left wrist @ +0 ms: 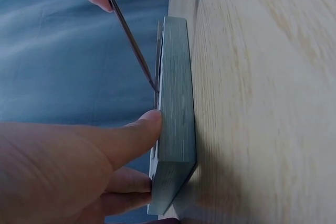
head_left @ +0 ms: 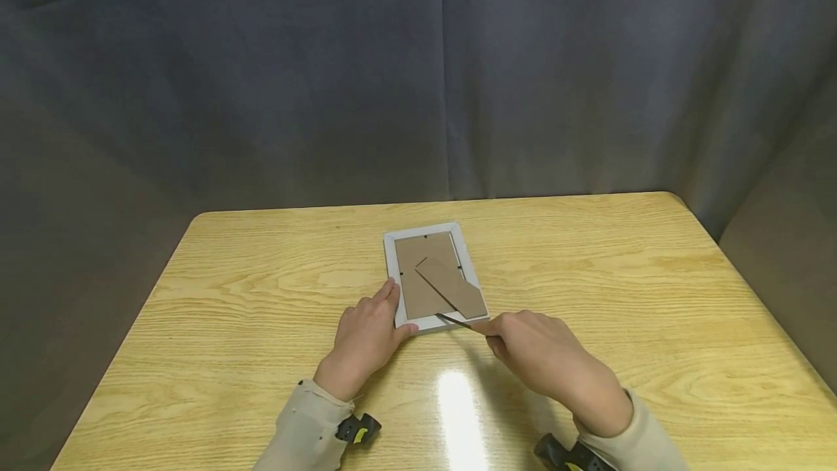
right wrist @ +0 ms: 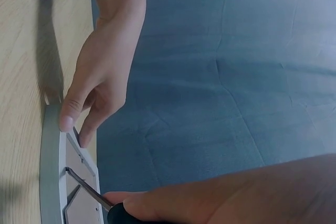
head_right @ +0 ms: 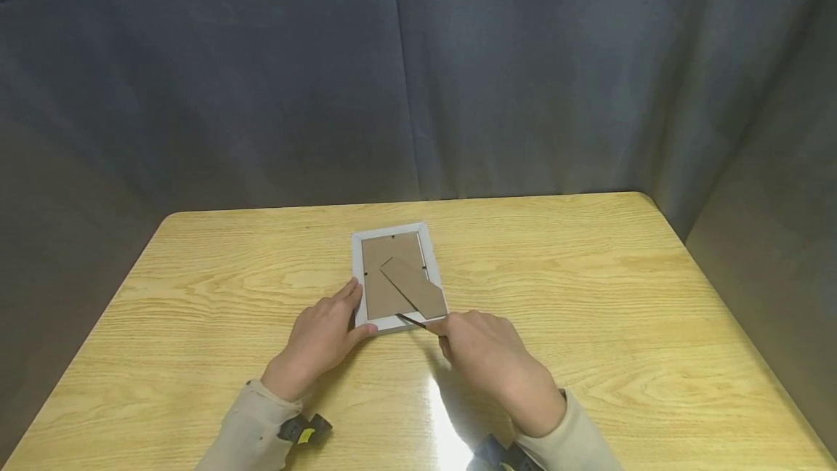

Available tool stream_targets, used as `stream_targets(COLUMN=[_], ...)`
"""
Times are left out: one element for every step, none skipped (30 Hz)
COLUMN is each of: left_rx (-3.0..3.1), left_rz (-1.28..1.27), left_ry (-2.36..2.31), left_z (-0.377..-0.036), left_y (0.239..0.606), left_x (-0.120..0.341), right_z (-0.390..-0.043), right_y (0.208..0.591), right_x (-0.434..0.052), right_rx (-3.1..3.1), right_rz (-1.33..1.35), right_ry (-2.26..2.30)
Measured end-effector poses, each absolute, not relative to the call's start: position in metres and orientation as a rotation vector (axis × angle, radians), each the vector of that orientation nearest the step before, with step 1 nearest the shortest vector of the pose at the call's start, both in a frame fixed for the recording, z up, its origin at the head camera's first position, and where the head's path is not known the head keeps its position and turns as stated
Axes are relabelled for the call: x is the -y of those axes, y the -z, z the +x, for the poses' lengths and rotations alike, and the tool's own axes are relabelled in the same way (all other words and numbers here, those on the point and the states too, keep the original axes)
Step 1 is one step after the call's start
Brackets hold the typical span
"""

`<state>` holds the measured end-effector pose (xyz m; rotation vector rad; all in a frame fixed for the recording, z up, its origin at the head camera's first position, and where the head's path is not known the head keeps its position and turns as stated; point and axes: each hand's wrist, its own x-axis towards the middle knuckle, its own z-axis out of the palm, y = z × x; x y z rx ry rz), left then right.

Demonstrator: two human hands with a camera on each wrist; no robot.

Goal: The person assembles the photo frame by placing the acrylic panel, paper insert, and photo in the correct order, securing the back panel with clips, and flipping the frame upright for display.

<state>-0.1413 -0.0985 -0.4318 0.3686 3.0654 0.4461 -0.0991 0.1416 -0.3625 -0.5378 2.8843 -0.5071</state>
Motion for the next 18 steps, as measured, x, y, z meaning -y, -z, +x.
stream_targets(left_rx=[-3.066,-3.067,-3.068,-3.069,-3.07,-3.071,-3.072,-3.072,-3.072,-3.072,-3.072,-3.072,-3.072,-3.072,-3.072,-3.071,-3.071,-3.07], left_rz=[0.368,0.368,0.367,0.366,0.366,0.366,0.366,0.366,0.367,0.367,0.368,0.369,0.369,0.369,0.368,0.366,0.365,0.365], left_ry=[-0.446,-0.445,-0.445,-0.445,-0.445,-0.444,-0.443,-0.441,-0.439,-0.436,-0.433,-0.431,-0.43,-0.428,-0.427,-0.425,-0.423,-0.42], left_z=[-0.1413,-0.1414,-0.1415,-0.1415,-0.1416,-0.1416,-0.1417,-0.1417,-0.1417,-0.1417,-0.1416,-0.1416,-0.1415,-0.1415,-0.1414,-0.1414,-0.1414,-0.1413], left_y=[0.4318,0.4317,0.4319,0.4319,0.432,0.432,0.432,0.4321,0.4321,0.432,0.4318,0.4317,0.4316,0.4314,0.4312,0.4311,0.431,0.4309], left_x=[0.0984,0.0983,0.0982,0.0982,0.0982,0.0982,0.0982,0.0982,0.0983,0.0983,0.0982,0.0982,0.0981,0.0981,0.098,0.098,0.0979,0.0979], right_z=[-0.099,-0.099,-0.099,-0.099,-0.0989,-0.099,-0.099,-0.099,-0.0989,-0.0987,-0.0986,-0.0984,-0.0982,-0.098,-0.0979,-0.0977,-0.0975,-0.0974], right_y=[0.3625,0.3626,0.3626,0.3627,0.3629,0.3632,0.3635,0.3637,0.3638,0.364,0.3641,0.3643,0.3645,0.3646,0.3648,0.365,0.3652,0.3653], right_x=[-0.1416,-0.1415,-0.1414,-0.1414,-0.1414,-0.1412,-0.141,-0.1407,-0.1404,-0.1401,-0.1396,-0.1391,-0.1386,-0.1383,-0.1381,-0.138,-0.1379,-0.138], right_rx=[-2.888,-2.892,-2.895,-2.897,-2.898,-2.898,-2.903,-2.907,-2.913,-2.918,-2.924,-2.93,-2.935,-2.938,-2.941,-2.942,-2.944,-2.946], right_rz=[-0.539,-0.54,-0.54,-0.539,-0.537,-0.536,-0.538,-0.54,-0.545,-0.55,-0.556,-0.564,-0.571,-0.574,-0.578,-0.581,-0.584,-0.587], right_ry=[0.506,0.505,0.502,0.501,0.499,0.499,0.491,0.484,0.476,0.469,0.461,0.454,0.446,0.443,0.44,0.44,0.438,0.439])
